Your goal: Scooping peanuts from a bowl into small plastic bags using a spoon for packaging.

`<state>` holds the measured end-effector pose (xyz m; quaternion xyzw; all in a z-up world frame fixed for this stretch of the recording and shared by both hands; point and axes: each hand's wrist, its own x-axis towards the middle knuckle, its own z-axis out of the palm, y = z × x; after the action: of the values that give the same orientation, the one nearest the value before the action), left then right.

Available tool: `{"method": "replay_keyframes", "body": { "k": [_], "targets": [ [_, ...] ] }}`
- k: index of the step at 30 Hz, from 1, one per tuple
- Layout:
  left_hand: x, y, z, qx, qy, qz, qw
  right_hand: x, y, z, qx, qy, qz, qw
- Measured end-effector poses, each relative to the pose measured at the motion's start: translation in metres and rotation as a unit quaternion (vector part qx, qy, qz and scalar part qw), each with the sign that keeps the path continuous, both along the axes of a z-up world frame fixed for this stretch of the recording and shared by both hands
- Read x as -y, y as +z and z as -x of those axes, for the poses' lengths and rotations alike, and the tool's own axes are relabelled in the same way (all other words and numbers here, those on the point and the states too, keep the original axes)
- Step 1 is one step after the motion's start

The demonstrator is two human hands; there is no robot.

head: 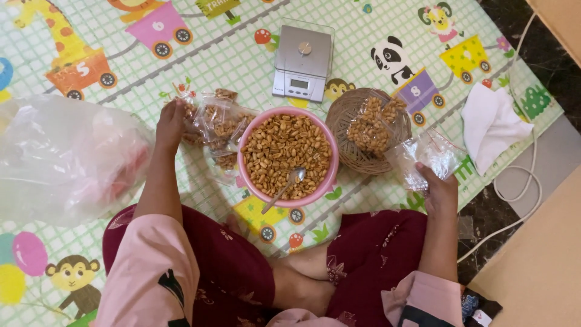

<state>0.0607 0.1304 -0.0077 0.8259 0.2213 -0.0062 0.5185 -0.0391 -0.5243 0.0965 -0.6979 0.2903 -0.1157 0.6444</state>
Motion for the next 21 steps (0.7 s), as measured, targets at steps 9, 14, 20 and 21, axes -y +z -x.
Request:
{"method": "replay_keyframes", "body": {
  "k": [9, 14, 20, 21],
  "targets": [
    [0.025, 0.014, 0.001, 0.0, -0.017, -0.096, 0.995, -0.06, 0.027, 0.026, -0.098, 0.144, 0.027, 0.984],
    [0.094, 0.108, 0.049, 0.041, -0.072, -0.024, 0.996, -0.1, 0.021, 0.018, -0.26, 0.357, 0.299, 0.846],
    [0.153, 0.146, 0.122, 0.063, -0.126, 0.102, 0.985, -0.116, -0.034, 0.002, -0.263, 0.401, 0.363, 0.799],
    [0.158, 0.144, 0.132, 0.039, -0.129, 0.098, 0.986, -0.111, -0.053, -0.001, -0.26, 0.396, 0.378, 0.796]
  ]
}}
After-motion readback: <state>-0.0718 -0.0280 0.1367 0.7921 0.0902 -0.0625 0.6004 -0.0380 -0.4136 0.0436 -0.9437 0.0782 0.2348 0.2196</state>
